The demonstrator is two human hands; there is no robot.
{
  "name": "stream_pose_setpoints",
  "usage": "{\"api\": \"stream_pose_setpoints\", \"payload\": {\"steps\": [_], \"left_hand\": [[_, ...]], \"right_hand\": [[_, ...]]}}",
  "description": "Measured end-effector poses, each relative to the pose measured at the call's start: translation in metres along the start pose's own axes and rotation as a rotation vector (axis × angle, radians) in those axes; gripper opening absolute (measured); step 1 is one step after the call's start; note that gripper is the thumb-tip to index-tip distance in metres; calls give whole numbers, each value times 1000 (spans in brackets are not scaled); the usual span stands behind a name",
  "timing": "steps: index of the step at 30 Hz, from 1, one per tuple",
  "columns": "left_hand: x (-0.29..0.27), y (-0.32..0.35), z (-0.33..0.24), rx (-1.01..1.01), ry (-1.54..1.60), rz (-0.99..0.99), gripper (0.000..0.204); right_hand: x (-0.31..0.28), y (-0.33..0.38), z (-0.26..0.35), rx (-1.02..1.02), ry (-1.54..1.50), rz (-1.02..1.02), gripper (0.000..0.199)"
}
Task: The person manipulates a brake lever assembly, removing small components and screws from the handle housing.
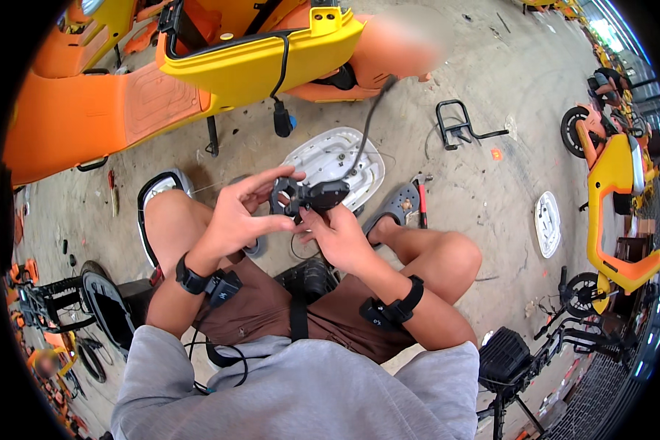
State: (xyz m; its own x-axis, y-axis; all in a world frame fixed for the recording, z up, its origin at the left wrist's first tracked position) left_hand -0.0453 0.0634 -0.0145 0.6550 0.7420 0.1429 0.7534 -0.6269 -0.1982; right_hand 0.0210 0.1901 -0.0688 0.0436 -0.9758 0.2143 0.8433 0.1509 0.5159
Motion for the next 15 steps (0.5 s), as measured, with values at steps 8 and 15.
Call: {"api": "stream_pose_setpoints", "payload": {"steps": [8,15], "left_hand": [[-7,-5,-9,178,-380,-111,60],[-6,-3,-1,183,-462,-186,58]], "right_hand": [[-4,-7,-2,-84,14,-55,24],[-14,1,-14,88,243,-194,23]]}}
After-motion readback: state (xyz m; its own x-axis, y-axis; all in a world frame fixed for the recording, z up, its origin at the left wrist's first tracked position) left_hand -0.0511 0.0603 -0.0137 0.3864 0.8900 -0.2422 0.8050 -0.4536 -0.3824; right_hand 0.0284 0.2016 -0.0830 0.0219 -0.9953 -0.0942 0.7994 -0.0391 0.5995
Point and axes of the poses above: each hand's wrist, its own y-axis away from the middle knuckle, its own x-axis out of the palm, z = x × y, the point moved 7 cm from there along -y, towards the middle knuckle, and after that the axes turned 12 degrees about x, right-handed, at the moved point
